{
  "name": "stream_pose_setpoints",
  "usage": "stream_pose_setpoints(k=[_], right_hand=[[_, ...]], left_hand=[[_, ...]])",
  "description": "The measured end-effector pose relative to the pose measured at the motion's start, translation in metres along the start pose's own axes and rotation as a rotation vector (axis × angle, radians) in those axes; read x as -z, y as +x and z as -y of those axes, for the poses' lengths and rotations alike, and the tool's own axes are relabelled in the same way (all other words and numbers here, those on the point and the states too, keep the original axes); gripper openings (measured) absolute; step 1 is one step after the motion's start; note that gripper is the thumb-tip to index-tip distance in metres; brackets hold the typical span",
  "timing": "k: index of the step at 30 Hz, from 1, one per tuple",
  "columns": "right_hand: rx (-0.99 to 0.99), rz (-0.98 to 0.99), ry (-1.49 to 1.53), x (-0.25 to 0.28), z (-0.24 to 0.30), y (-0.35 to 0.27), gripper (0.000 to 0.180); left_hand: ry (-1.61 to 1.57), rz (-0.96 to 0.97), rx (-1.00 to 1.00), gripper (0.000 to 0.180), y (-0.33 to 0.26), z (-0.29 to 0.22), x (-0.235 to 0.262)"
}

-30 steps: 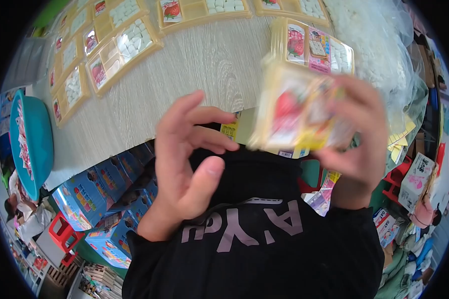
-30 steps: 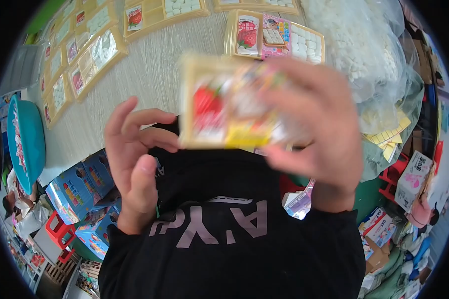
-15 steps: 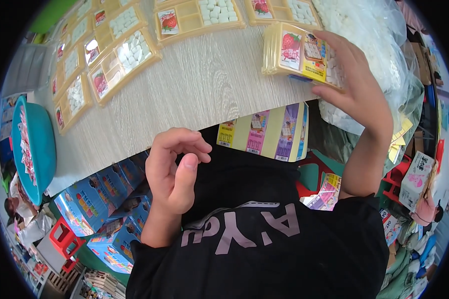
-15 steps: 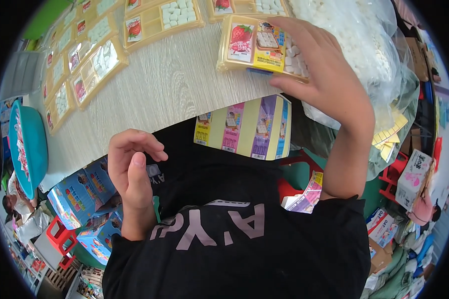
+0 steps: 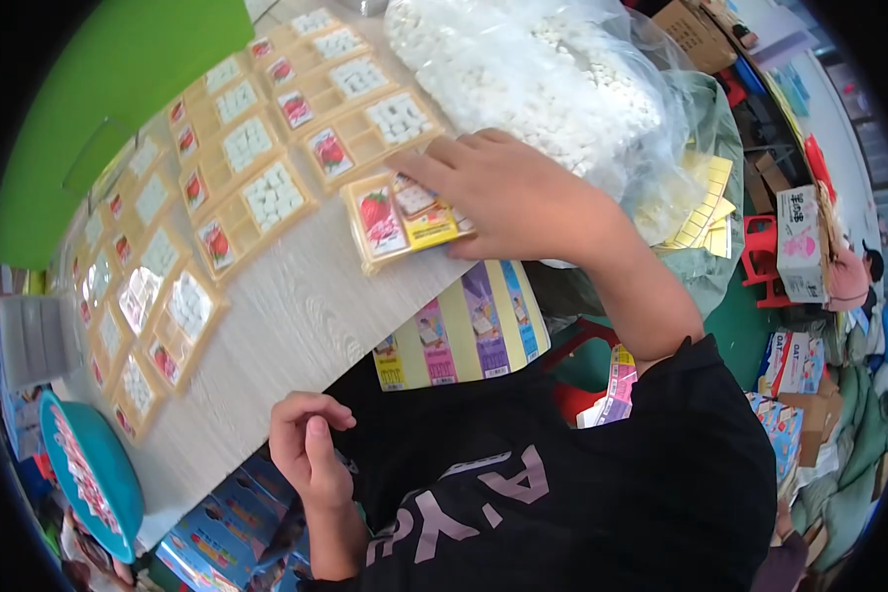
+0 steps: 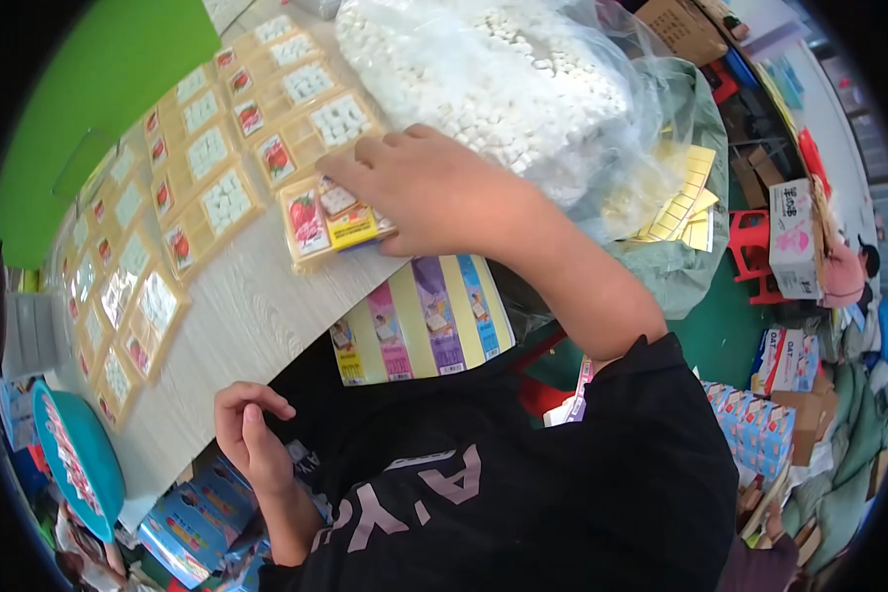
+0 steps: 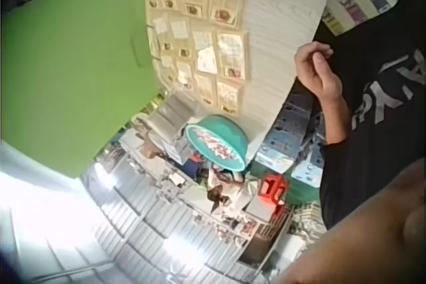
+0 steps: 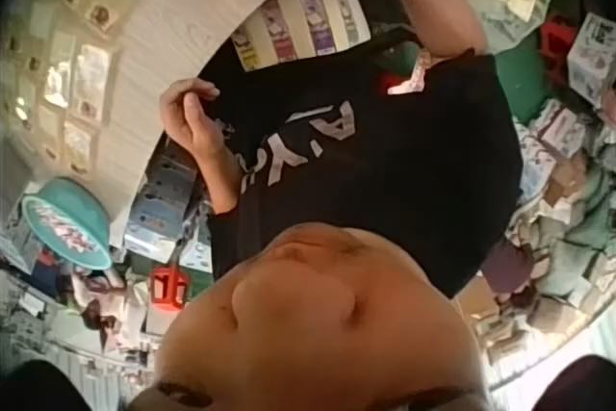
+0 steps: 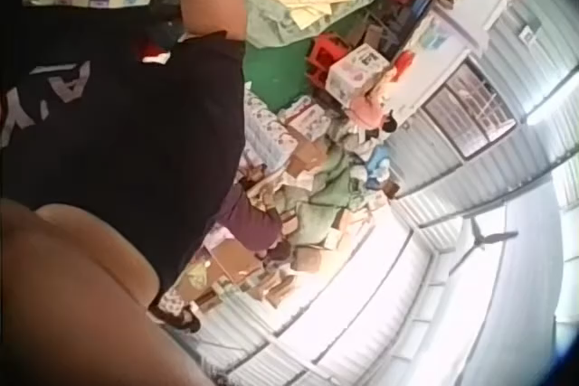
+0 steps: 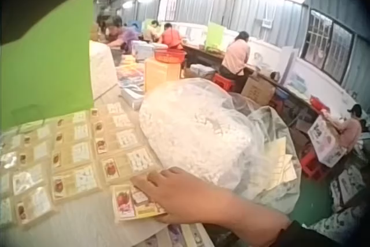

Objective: Applying labels and packaging trays containing small white rectangular items, possibly marshmallows.

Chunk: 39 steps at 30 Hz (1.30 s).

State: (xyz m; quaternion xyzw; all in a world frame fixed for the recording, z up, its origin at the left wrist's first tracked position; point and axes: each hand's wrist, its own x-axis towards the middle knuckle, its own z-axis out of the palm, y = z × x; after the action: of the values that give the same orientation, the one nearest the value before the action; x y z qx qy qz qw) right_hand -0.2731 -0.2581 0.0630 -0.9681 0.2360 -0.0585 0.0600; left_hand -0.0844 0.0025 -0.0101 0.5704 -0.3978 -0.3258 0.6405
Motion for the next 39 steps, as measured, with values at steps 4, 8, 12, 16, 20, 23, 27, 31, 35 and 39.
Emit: stream_pose_setpoints(k=[4,8,12,16,20,23,27,31,35,39], right_hand=[[-0.039,0.093,0.032,-0.002,0.002,0.003,0.083],[-0.051,0.077,0.068,-0.007,-0.003,-0.001,0.084],[-0.126,0.121,0.056,-0.001,-0.004,-0.014,0.085],[-0.174,0.085,0.066,0.002,-0.007,-0.023,0.085],[-0.246,0.113,0.078,0.005,-0.005,-0.021,0.087],[-0.249,0.108,0.084,0.003,-0.002,-0.019,0.086],[-0.243,0.093,0.064,0.003,0.005,-0.012,0.086],[-0.154,0.108,0.076,0.001,0.011,-0.004,0.088],[-0.123,0.108,0.050,0.005,0.014,-0.002,0.093],[-0.043,0.006,-0.018,0.000,0.011,-0.005,0.095]], left_hand=[[0.050,0.026,-0.019,0.020,0.000,0.004,-0.001],[0.004,0.014,0.037,0.019,0.000,0.002,-0.002],[0.062,0.039,0.014,0.020,-0.001,0.002,0.001],[0.037,0.044,0.038,0.019,0.001,0.001,0.001],[0.039,0.049,0.059,0.019,0.002,-0.002,0.002],[-0.034,0.061,0.089,0.018,0.001,-0.003,0.006],[-0.001,0.089,0.096,0.019,0.003,-0.005,0.007],[0.067,0.109,0.044,0.016,0.003,-0.006,0.015],[0.492,0.006,-0.176,0.018,0.016,-0.016,0.039],[1.235,-0.195,-0.453,0.033,0.041,-0.022,0.072]])
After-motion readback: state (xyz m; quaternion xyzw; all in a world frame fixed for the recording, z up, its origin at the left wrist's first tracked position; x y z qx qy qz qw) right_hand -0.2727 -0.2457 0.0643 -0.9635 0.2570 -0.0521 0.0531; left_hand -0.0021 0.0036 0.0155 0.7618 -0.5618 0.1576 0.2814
